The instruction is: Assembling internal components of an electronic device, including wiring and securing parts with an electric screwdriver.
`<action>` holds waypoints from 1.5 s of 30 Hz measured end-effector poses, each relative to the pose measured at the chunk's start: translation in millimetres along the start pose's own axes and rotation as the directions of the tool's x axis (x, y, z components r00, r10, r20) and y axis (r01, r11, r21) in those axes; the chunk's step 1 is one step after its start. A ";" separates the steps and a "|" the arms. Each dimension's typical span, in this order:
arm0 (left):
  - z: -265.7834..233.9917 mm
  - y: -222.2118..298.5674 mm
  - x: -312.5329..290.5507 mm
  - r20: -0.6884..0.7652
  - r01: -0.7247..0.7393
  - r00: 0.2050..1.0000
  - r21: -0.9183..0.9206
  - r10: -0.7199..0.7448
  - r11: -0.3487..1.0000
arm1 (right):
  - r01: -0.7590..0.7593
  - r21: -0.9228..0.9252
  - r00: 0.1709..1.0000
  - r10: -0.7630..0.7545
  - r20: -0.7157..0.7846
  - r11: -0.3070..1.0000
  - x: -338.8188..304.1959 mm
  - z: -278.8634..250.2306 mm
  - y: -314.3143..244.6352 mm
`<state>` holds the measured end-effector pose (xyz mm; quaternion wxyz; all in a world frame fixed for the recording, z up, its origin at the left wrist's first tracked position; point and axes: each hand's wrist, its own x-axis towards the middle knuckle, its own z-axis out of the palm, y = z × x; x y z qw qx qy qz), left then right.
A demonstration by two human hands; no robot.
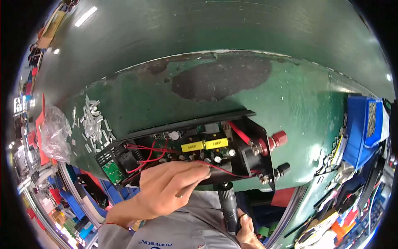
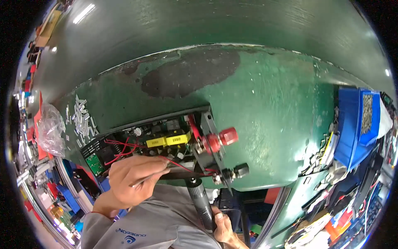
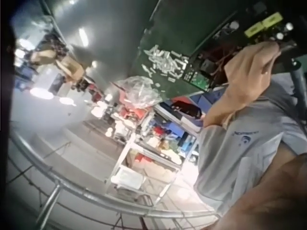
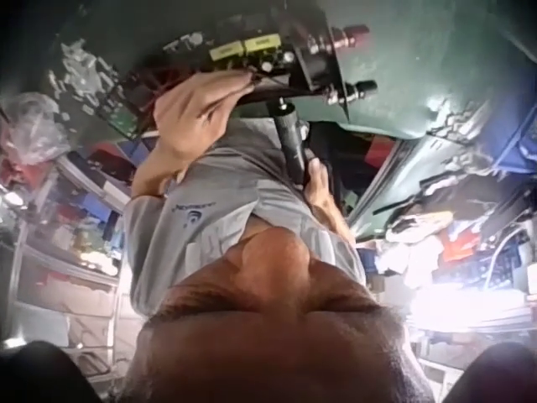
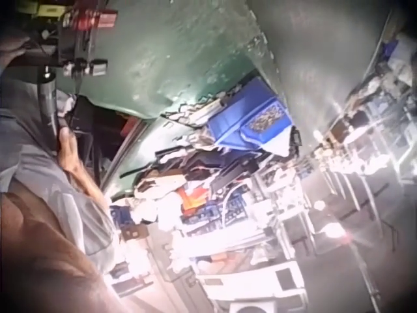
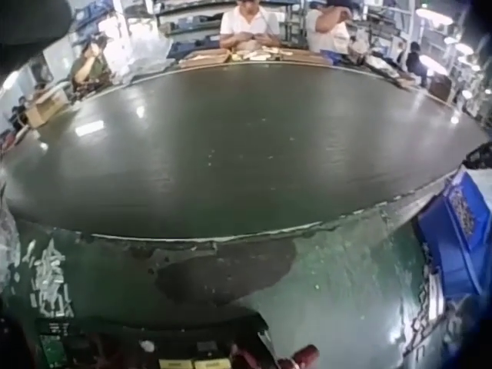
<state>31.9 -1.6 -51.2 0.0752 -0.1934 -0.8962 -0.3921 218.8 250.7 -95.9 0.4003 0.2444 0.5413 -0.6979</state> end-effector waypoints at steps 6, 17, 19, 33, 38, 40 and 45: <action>-5.9 -6.4 2.9 0.083 0.027 0.996 -0.087 -0.020 0.996 | -0.197 0.217 0.973 0.164 0.160 0.956 -13.7 -17.6 3.7; -9.8 -5.0 1.9 0.141 0.006 0.990 -0.065 0.004 0.998 | -0.036 0.063 0.999 0.036 0.014 0.997 -1.4 4.1 -4.0; -11.6 -3.8 -0.6 0.157 0.036 0.987 -0.066 -0.025 0.997 | 0.003 0.141 1.000 -0.007 0.021 0.990 -1.0 5.2 -4.6; -14.2 -7.8 -6.7 0.158 0.081 0.986 -0.212 -0.048 0.974 | -0.053 0.159 0.998 0.047 0.043 0.986 -8.2 0.2 19.2; -16.8 -7.9 -5.6 0.180 0.097 0.982 -0.228 -0.056 0.969 | -0.131 0.117 0.988 0.119 0.103 0.984 -9.3 -10.7 25.3; -16.3 -8.3 -6.0 0.172 0.084 0.984 -0.224 -0.045 0.971 | -0.131 0.070 0.985 0.121 0.124 0.989 -9.6 -12.2 24.8; -14.3 -10.6 -7.8 0.132 0.052 0.991 -0.231 -0.021 0.972 | -0.110 0.159 0.990 0.095 0.102 0.981 -11.8 -7.0 33.3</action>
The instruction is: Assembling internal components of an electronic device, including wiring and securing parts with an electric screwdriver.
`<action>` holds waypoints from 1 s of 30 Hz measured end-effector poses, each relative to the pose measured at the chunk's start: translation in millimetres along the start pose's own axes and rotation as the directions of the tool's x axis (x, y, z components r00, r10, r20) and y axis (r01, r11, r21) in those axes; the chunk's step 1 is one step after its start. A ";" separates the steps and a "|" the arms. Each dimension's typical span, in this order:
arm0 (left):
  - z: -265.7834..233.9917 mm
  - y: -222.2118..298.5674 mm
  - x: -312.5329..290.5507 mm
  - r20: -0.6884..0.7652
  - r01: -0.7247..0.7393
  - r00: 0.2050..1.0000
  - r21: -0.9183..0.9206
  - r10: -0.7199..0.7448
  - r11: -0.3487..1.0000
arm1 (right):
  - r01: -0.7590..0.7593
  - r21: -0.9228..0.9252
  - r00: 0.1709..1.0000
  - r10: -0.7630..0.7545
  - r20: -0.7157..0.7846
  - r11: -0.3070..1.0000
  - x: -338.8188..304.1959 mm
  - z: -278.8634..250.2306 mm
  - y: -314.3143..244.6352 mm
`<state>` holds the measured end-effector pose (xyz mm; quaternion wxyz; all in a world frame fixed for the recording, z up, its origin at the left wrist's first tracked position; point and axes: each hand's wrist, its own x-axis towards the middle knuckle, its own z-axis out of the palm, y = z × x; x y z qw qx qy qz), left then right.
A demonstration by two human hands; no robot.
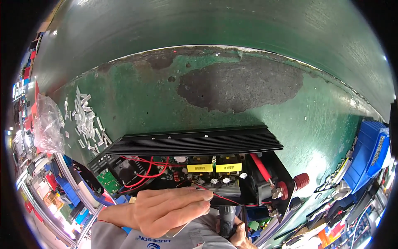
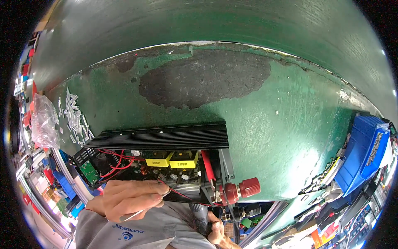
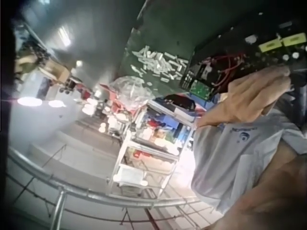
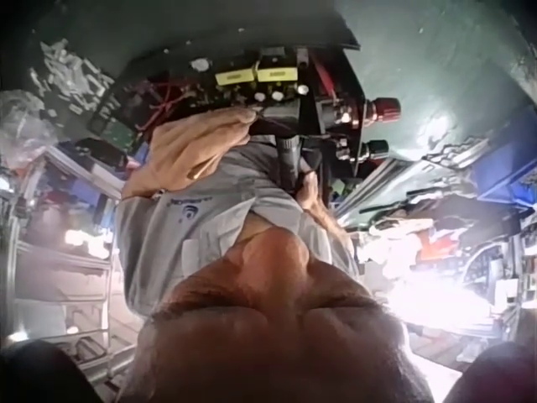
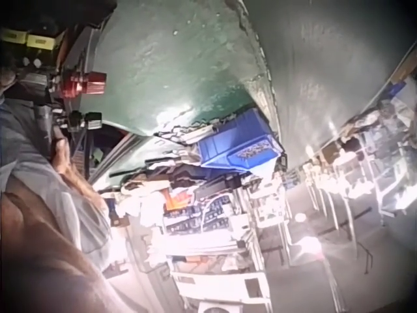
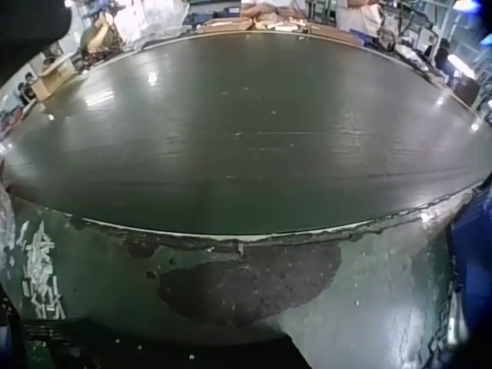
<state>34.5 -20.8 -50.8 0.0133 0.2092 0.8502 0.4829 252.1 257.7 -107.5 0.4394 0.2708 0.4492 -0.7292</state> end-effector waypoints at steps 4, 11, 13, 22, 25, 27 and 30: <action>0.4 1.0 -4.1 -0.029 0.023 0.999 -0.017 -0.023 1.000 | -0.002 -0.082 0.999 0.006 0.043 0.997 0.4 -3.3 -9.0; 0.2 0.1 0.7 0.007 -0.011 1.000 0.026 0.011 1.000 | -0.002 0.007 1.000 0.002 -0.003 1.000 2.4 5.0 -13.9; 1.4 1.4 0.6 -0.007 -0.007 1.000 0.048 0.007 0.999 | 0.013 -0.067 1.000 -0.013 -0.001 0.998 1.5 2.4 -4.7; 1.9 1.0 0.6 -0.012 -0.018 1.000 0.068 0.019 0.998 | 0.023 -0.165 1.000 -0.022 0.012 0.986 6.8 4.4 -21.7; 3.4 0.5 0.3 -0.022 -0.022 0.999 0.073 0.024 0.997 | 0.051 -0.160 0.999 -0.049 0.017 0.986 4.9 1.3 -14.3; 4.0 0.5 0.5 -0.026 -0.023 0.999 0.077 0.025 0.997 | 0.052 -0.113 0.999 -0.052 0.005 0.992 4.2 1.9 -10.2; 4.1 1.3 0.7 -0.028 -0.020 0.999 0.080 0.023 0.997 | 0.045 -0.089 0.999 -0.045 -0.002 0.995 5.0 3.2 -15.7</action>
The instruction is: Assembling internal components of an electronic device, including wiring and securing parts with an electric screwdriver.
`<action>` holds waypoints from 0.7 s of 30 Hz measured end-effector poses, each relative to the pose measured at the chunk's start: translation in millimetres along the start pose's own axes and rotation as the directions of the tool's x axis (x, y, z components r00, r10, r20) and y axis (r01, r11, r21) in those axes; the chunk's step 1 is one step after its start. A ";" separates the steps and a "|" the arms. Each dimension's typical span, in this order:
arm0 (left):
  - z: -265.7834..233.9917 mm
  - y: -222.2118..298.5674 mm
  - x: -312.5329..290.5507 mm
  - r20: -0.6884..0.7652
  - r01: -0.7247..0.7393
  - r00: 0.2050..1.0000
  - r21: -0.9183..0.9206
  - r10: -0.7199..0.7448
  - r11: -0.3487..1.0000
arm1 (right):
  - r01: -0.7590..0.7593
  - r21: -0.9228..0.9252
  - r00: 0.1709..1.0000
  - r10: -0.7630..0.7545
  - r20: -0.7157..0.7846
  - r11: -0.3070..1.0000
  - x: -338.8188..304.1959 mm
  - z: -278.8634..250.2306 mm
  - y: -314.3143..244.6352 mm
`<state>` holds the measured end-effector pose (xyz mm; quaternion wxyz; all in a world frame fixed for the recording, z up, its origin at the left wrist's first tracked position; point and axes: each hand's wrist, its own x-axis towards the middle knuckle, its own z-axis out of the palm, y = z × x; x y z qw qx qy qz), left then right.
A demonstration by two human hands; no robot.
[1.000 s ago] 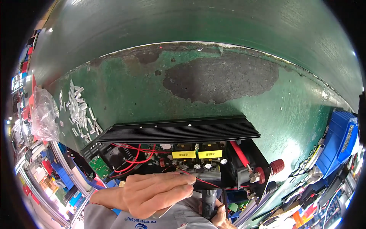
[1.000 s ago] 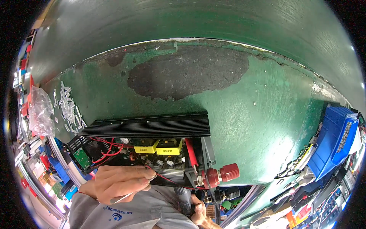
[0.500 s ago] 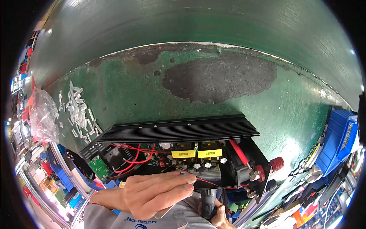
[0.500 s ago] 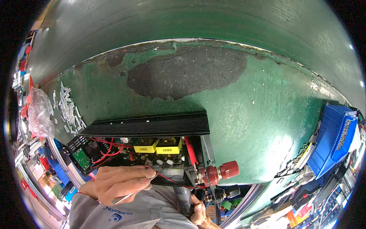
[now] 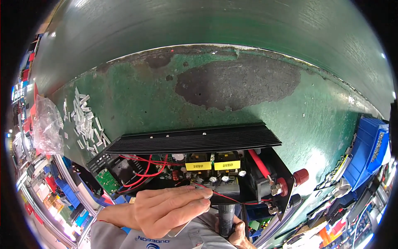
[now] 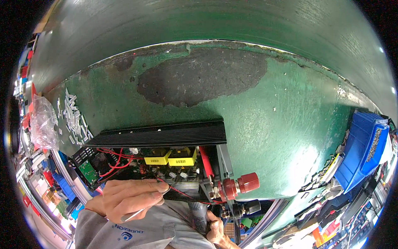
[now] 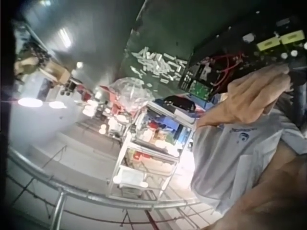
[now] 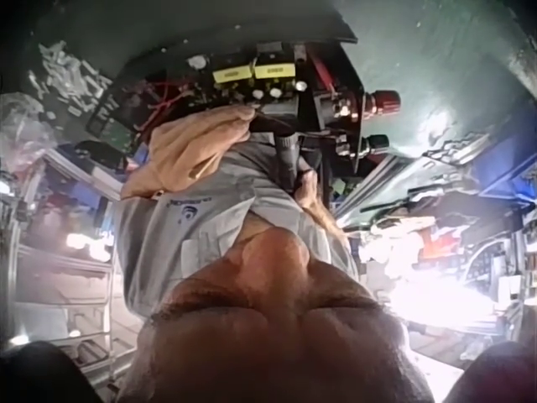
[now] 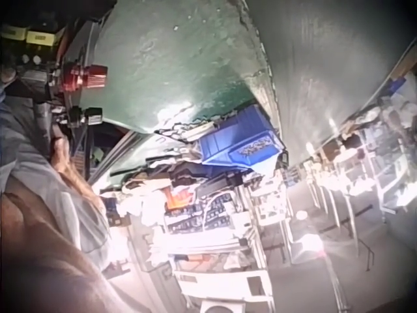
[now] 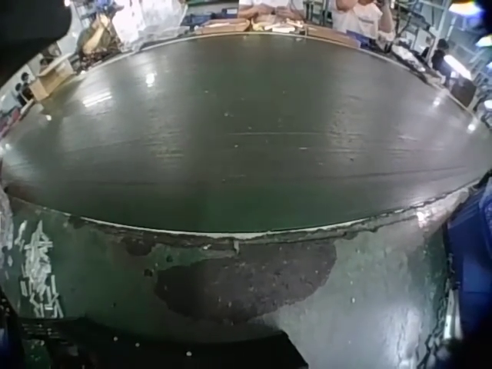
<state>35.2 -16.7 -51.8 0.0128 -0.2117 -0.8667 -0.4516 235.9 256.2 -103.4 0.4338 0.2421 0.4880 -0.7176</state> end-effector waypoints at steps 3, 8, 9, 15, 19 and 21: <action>0.4 0.4 -0.8 -0.005 0.011 1.000 0.001 -0.011 1.000 | 0.000 0.000 1.000 0.000 0.023 1.000 -0.3 -1.9 -0.6; -7.0 1.6 2.6 0.113 0.041 0.993 -0.037 -0.036 0.998 | 0.024 -0.032 0.999 -0.023 0.024 0.999 -3.5 -6.2 6.4; -2.8 -0.2 0.6 0.052 0.028 0.998 -0.020 -0.027 0.999 | 0.066 -0.108 0.997 -0.061 0.048 0.992 -2.5 -7.2 10.0; -4.3 -0.7 -3.7 0.006 0.045 0.999 -0.078 -0.045 0.996 | 0.094 -0.027 0.994 -0.092 0.055 0.995 1.4 -5.7 1.8; -16.9 16.9 -7.4 -0.271 0.017 0.962 -0.095 -0.042 0.995 | -0.007 -0.137 1.000 0.010 0.018 0.991 0.3 -0.9 -23.6; -37.6 32.3 -5.7 -0.112 0.026 0.994 0.139 -0.011 0.990 | 0.007 -0.120 1.000 -0.010 -0.027 0.993 -1.0 1.9 -22.3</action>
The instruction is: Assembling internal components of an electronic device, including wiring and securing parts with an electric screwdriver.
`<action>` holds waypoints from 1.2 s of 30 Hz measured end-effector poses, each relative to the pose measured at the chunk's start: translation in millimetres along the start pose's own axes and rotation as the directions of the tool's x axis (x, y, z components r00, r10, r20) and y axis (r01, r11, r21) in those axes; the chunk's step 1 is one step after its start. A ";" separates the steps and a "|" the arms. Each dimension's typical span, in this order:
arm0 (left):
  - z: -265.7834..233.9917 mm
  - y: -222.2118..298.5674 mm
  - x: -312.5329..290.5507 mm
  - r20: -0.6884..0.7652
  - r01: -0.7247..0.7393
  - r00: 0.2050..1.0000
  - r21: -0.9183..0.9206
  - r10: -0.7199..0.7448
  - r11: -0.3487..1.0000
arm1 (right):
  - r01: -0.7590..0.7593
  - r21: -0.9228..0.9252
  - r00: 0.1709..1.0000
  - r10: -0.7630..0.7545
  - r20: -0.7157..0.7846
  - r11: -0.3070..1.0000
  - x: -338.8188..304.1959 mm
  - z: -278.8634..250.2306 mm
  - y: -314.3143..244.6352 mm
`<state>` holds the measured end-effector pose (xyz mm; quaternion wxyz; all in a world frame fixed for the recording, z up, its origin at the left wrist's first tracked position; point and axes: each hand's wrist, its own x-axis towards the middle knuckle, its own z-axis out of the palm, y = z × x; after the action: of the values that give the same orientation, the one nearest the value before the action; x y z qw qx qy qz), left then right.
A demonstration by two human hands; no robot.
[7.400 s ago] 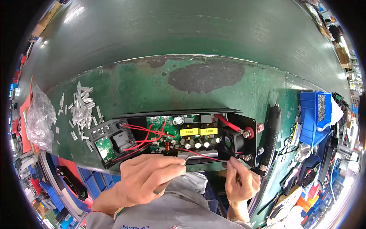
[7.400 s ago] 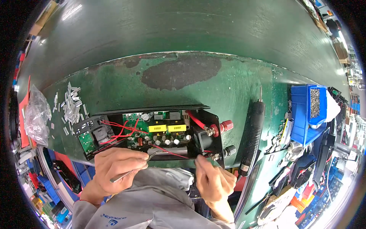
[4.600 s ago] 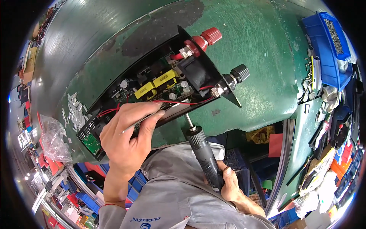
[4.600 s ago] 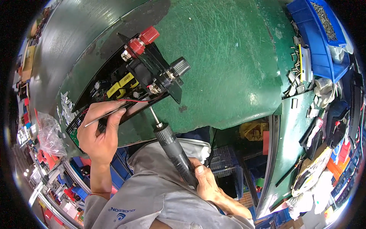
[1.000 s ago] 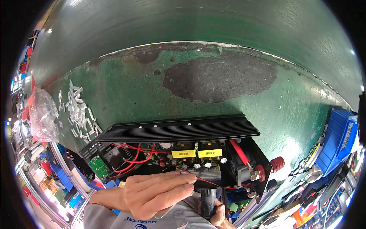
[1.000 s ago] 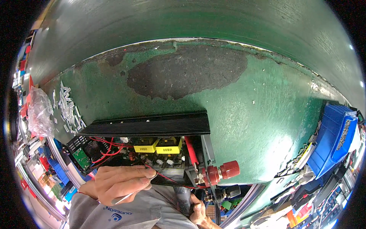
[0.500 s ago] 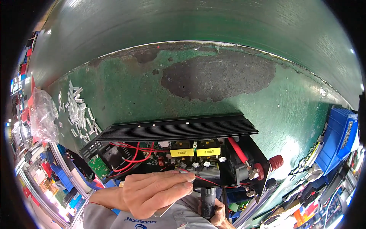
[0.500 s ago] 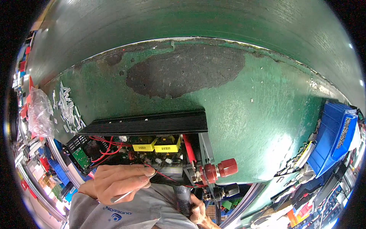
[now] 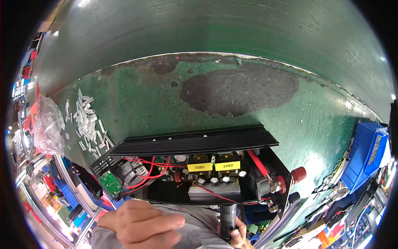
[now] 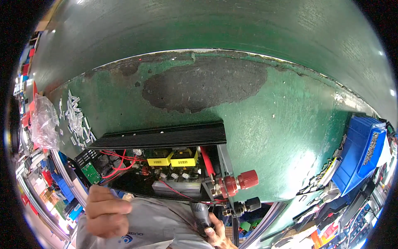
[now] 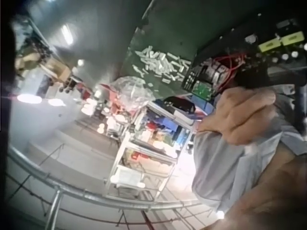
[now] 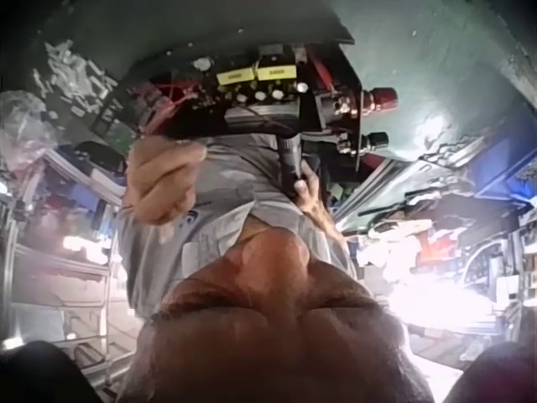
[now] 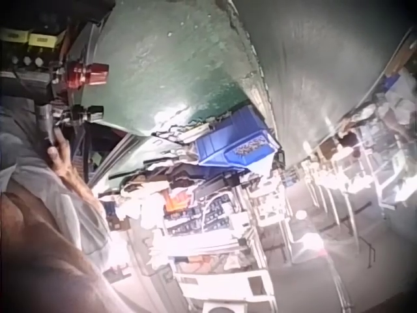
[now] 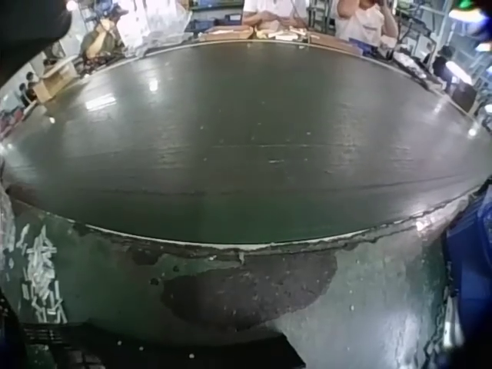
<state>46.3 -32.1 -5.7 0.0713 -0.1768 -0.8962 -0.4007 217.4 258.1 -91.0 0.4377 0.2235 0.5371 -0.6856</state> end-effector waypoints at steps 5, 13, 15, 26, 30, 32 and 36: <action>29.4 -15.2 1.8 0.256 0.000 0.963 0.297 -0.080 0.955 | 0.060 0.118 0.994 -0.049 -0.097 0.991 6.3 7.1 1.1; 30.0 -33.3 4.2 0.306 -0.123 0.950 0.193 0.060 0.973 | 0.135 -0.098 0.970 -0.152 -0.192 0.986 11.7 10.2 7.0; 28.5 -34.5 5.6 0.320 -0.127 0.945 0.166 0.069 0.978 | 0.089 0.004 0.986 -0.088 -0.140 0.996 11.0 7.9 3.9; 32.6 -33.1 9.5 0.305 -0.113 0.950 0.155 0.062 0.981 | -0.490 0.737 0.834 0.006 0.551 0.465 34.0 3.1 33.8; 31.6 -33.9 -1.1 0.208 -0.124 0.975 0.212 0.079 0.969 | -0.208 0.582 0.977 0.194 0.087 0.786 8.5 5.1 13.1; 35.0 -29.7 -5.7 0.178 -0.142 0.980 0.293 0.093 0.945 | -0.066 0.248 0.906 0.162 -0.390 0.966 -3.6 5.6 29.1; 23.8 -20.2 -12.3 -0.088 -0.246 0.959 0.214 0.270 0.945 | 0.357 -0.019 0.763 -0.303 -0.572 0.934 -0.5 2.7 -3.7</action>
<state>50.4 -30.1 -38.9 0.1928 -0.2610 -0.8954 -0.3049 215.0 255.9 -87.7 0.1206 0.3381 0.6414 -0.6781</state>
